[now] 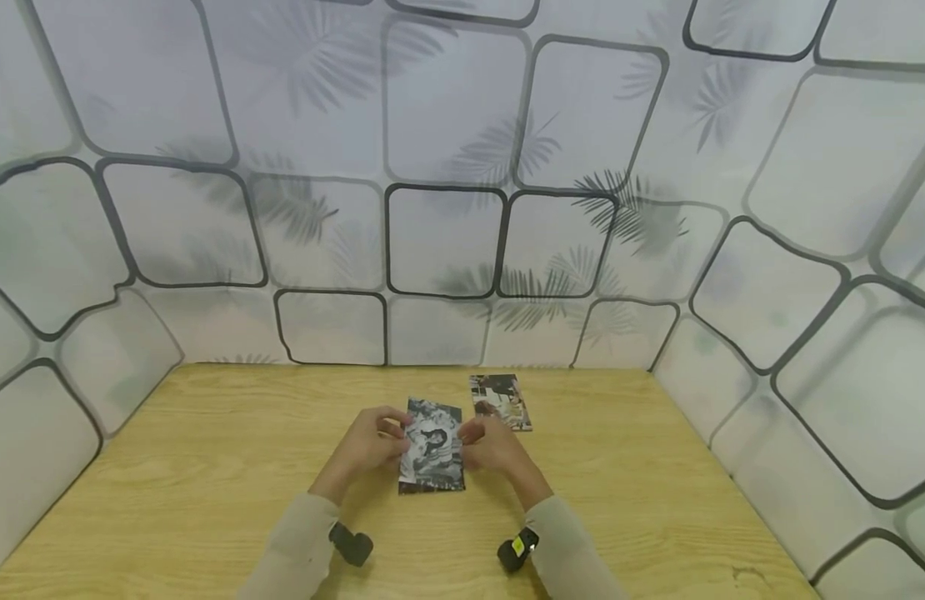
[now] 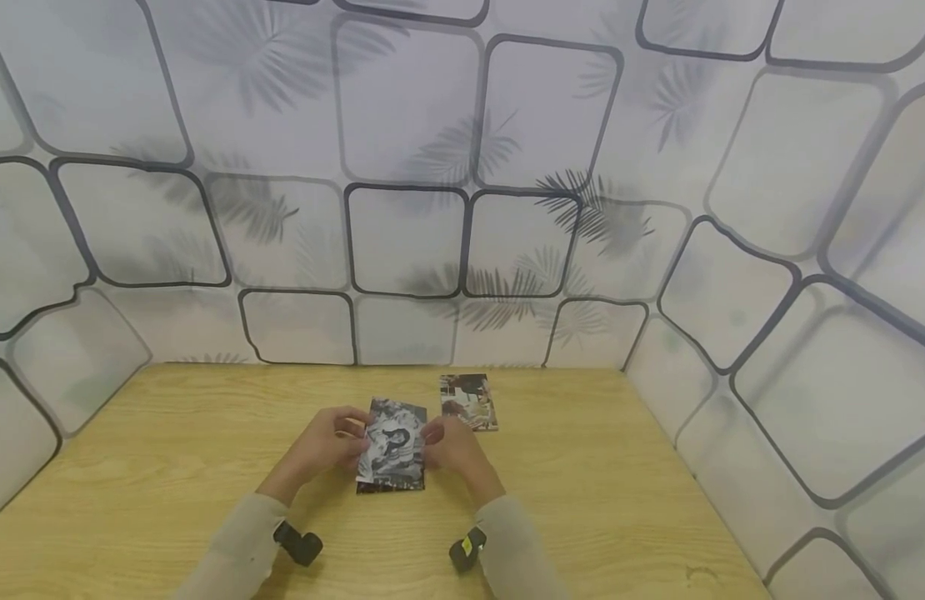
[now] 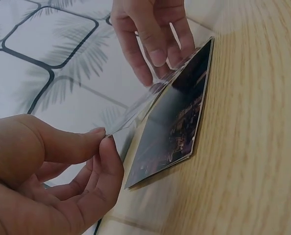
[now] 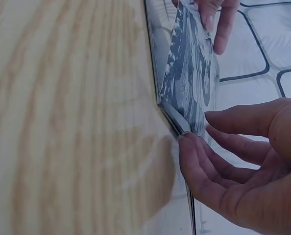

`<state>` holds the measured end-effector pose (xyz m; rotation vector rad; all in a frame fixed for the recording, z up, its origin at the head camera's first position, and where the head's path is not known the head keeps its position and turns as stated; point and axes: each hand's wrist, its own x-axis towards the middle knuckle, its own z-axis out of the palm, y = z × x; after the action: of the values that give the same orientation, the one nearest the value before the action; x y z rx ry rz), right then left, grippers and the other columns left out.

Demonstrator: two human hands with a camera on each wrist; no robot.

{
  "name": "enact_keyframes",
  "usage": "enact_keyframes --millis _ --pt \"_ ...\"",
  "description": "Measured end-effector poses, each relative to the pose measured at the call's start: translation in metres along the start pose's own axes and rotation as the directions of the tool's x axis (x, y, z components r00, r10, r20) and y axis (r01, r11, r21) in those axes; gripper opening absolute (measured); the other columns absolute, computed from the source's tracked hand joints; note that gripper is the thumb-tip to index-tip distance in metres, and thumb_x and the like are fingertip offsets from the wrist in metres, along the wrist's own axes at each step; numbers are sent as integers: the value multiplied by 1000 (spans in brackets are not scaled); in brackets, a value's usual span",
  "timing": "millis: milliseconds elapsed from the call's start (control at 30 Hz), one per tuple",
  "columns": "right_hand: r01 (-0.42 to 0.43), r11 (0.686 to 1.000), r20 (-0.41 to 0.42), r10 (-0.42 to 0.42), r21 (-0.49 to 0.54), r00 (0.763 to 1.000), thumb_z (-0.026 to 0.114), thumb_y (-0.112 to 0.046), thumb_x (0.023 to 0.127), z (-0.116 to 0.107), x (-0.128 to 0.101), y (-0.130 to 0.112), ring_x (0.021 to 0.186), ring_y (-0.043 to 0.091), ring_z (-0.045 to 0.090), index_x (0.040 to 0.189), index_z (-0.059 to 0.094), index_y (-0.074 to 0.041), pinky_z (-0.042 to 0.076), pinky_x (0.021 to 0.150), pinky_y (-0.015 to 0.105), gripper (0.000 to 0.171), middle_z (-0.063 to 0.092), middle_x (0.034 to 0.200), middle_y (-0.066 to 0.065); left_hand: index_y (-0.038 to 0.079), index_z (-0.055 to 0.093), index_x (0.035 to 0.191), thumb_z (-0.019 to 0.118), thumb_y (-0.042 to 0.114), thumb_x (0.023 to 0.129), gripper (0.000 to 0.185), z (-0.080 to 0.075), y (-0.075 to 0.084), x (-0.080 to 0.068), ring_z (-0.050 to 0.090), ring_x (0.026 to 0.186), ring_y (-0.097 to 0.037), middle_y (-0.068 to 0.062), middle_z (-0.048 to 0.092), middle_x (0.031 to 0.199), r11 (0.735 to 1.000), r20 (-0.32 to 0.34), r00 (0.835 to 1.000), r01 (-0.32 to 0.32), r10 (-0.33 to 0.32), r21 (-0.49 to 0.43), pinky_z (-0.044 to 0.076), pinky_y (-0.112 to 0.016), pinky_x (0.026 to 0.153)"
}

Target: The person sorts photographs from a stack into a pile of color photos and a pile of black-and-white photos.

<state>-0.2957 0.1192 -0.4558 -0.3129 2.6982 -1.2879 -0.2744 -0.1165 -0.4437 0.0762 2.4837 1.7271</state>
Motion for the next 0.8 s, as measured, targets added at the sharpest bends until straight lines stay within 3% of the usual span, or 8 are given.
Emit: enact_keyframes --millis 433,800 --pt "-19 984 14 17 174 1000 71 4 89 -13 -2 -2 87 22 69 117 68 4 66 76 38 28 67 108 21 -3 68 118 72 -8 88 31 5 2 0 68 78 -20 -17 65 101 999 16 1000 -16 17 -48 65 -34 70" --pt "0 987 33 -5 163 999 72 4 88 -23 -3 2 78 20 69 119 68 6 66 71 35 31 67 106 23 -8 68 118 74 -8 87 32 10 3 2 68 74 -18 -21 62 102 997 77 995 -61 65 -49 66 -33 69"
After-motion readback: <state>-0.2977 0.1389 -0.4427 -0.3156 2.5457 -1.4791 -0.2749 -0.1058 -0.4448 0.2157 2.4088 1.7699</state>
